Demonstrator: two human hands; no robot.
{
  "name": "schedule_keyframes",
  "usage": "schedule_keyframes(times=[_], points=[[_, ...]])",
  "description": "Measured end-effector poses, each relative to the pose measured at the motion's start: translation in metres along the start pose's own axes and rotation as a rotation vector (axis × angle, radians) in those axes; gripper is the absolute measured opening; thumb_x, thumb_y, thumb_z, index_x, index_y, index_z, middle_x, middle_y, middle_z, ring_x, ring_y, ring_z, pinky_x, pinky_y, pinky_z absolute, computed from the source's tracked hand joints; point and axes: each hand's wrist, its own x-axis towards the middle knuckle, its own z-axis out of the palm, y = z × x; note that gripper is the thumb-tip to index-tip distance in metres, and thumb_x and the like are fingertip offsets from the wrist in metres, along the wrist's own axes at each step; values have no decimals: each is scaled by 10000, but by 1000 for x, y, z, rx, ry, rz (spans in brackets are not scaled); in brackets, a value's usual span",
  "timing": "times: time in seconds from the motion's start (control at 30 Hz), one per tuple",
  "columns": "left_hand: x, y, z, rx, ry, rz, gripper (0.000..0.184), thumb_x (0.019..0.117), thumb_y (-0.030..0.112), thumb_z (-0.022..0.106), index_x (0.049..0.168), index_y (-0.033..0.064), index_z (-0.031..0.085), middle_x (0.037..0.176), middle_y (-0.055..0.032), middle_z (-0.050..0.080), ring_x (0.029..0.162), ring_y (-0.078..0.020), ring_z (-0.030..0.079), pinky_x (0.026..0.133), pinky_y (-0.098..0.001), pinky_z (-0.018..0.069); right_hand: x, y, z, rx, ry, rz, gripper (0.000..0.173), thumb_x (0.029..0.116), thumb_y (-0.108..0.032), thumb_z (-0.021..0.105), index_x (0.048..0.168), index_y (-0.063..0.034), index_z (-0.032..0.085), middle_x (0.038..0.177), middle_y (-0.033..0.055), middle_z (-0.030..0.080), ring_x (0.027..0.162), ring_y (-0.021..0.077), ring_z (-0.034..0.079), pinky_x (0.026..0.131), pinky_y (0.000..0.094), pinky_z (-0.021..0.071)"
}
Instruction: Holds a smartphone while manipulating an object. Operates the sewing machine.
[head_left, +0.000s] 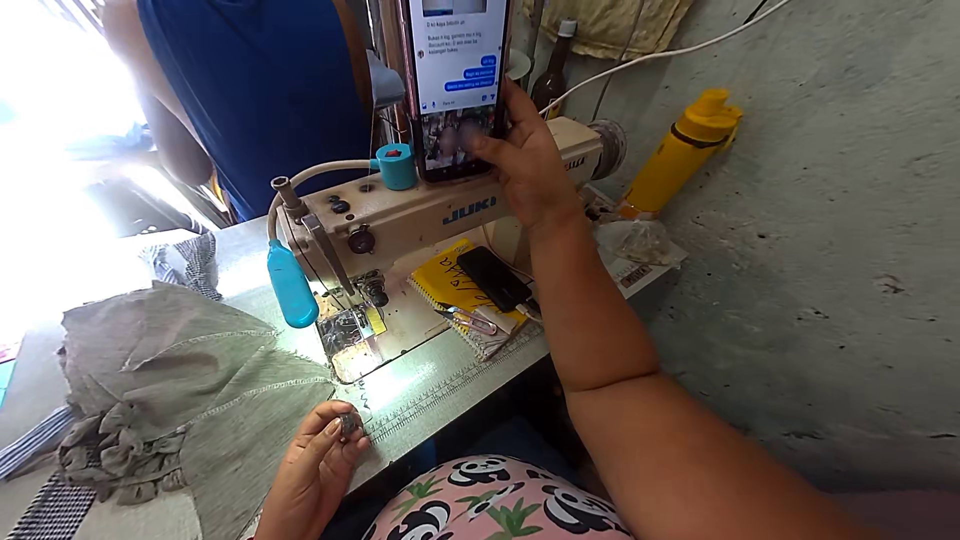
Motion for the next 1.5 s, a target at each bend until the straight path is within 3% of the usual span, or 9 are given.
schedule_keyframes(times=[0.13, 0.27, 0.53, 0.73, 0.83, 1.0, 1.13, 1.2, 1.5], points=[[0, 0, 1, -3, 1, -3, 192, 963, 189, 693, 1126, 94, 728, 1018, -88, 717, 843, -118, 716, 753, -254, 620, -2, 6, 26, -257, 194, -68, 945, 828, -117, 810, 1553, 51, 227, 1448, 200, 487, 1292, 190, 559, 1054, 321, 518], [-1, 1, 0, -7, -7, -5, 193, 965, 195, 690, 1125, 95, 730, 1017, -82, 718, 849, -116, 716, 755, -254, 618, 2, 17, 34, -480, 337, -118, 999, 785, -234, 851, 1547, 57, 275, 1480, 238, 457, 1329, 223, 517, 1082, 328, 470], [0, 0, 1, 3, -7, -5, 185, 969, 197, 685, 1121, 101, 729, 1008, -80, 717, 850, -113, 716, 753, -247, 618, 0, 11, 18, -231, 183, -96, 852, 852, -33, 772, 1538, 72, 279, 1443, 204, 502, 1298, 191, 559, 1072, 311, 505], [0, 0, 0, -3, -6, -3, 183, 972, 193, 681, 1123, 102, 729, 1019, -77, 718, 856, -110, 716, 758, -247, 618, -1, -1, 1, -17, 74, 25, 604, 984, -33, 562, 1535, 35, 324, 1387, 139, 541, 1229, 188, 596, 1023, 366, 537], [0, 0, 0, -9, -8, -11, 188, 973, 191, 680, 1129, 97, 726, 1023, -80, 717, 859, -115, 718, 758, -250, 620, 1, 2, 2, -32, 117, 1, 556, 989, -40, 588, 1497, 51, 380, 1334, 128, 574, 1185, 170, 619, 981, 345, 559], [0, 0, -1, -12, -11, -3, 186, 973, 185, 678, 1127, 93, 726, 1020, -82, 717, 853, -119, 718, 760, -252, 620, 0, 8, 15, -147, 119, -98, 724, 915, -43, 684, 1505, 99, 291, 1376, 197, 540, 1244, 194, 593, 1038, 339, 534], [0, 1, 0, -11, -20, -4, 184, 979, 185, 670, 1128, 93, 726, 1026, -79, 720, 865, -113, 719, 765, -249, 619, 1, 15, 27, -389, 251, -135, 896, 838, -165, 809, 1520, 92, 288, 1417, 217, 523, 1264, 185, 580, 1045, 308, 516], [0, 1, 0, -11, -18, -6, 185, 975, 184, 675, 1126, 93, 729, 1029, -80, 719, 864, -115, 718, 763, -252, 619, 2, 16, 26, -438, 257, -132, 900, 839, -184, 807, 1527, 83, 291, 1432, 217, 519, 1276, 187, 573, 1054, 310, 504], [-1, 0, 0, -8, -14, -5, 191, 976, 188, 675, 1137, 96, 724, 1034, -80, 716, 865, -112, 715, 761, -245, 617, -2, 5, 4, -103, 18, -48, 859, 866, 67, 672, 1564, 92, 173, 1487, 224, 450, 1323, 222, 549, 1081, 336, 510]])
